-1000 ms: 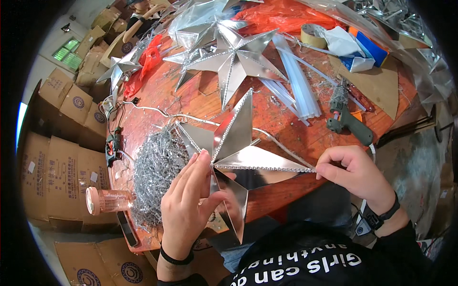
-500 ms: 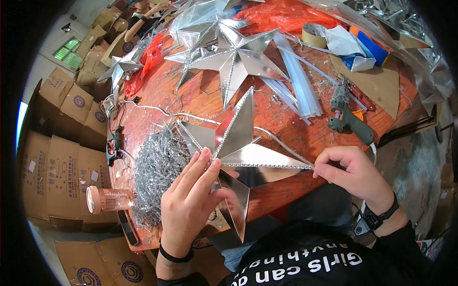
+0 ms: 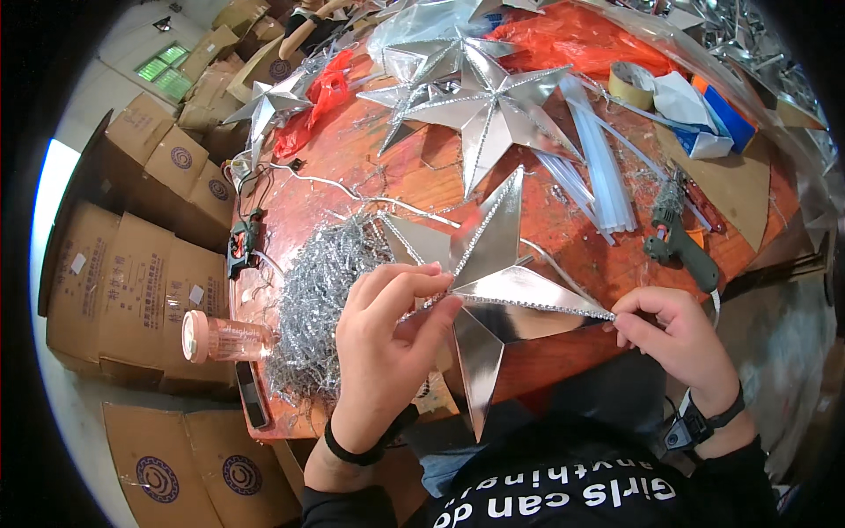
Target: Glue a decorative bead chain to the edges of a large star-shaped decoration using a hot glue gun.
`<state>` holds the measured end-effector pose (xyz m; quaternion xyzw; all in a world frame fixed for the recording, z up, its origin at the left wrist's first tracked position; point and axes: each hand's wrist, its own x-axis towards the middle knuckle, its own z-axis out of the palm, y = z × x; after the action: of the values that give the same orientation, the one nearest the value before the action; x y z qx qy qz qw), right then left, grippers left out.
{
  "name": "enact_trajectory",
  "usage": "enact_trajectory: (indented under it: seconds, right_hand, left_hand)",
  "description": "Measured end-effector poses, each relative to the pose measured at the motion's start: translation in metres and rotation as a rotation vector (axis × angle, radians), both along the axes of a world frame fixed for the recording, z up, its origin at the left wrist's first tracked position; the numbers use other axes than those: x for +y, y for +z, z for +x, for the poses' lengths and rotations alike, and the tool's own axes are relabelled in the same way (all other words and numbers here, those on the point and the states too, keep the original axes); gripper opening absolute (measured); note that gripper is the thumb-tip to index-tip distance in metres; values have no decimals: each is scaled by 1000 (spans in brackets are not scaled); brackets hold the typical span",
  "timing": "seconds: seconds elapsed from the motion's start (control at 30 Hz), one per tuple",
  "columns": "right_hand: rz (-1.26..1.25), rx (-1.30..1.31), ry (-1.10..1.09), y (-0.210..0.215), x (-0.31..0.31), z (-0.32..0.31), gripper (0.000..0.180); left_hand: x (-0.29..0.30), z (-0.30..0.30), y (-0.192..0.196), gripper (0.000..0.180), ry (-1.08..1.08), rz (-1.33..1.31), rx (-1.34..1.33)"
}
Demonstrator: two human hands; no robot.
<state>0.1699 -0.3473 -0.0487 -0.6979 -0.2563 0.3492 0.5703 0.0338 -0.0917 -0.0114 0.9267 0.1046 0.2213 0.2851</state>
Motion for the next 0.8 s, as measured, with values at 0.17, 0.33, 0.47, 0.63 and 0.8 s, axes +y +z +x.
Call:
enact_trajectory:
  seconds: [0.17,0.33,0.47,0.63,0.8]
  right_hand:
    - [5,-33,-4,-1,1,0,15]
    - [-4,-64,-6,0,0,0,14]
    - [-4,-107,16,2,0,2,14]
    - [4,-168,20,3,-1,2,15]
    - [14,-172,-8,4,-7,-1,20]
  left_hand:
    - [-3,4,-5,11,52,-19,-16]
    - [-6,6,-5,7,60,-12,-27]
    - [-6,8,-4,5,64,14,-38]
    - [-6,9,-6,3,75,30,-53]
    - [2,8,-9,6,64,-52,-96]
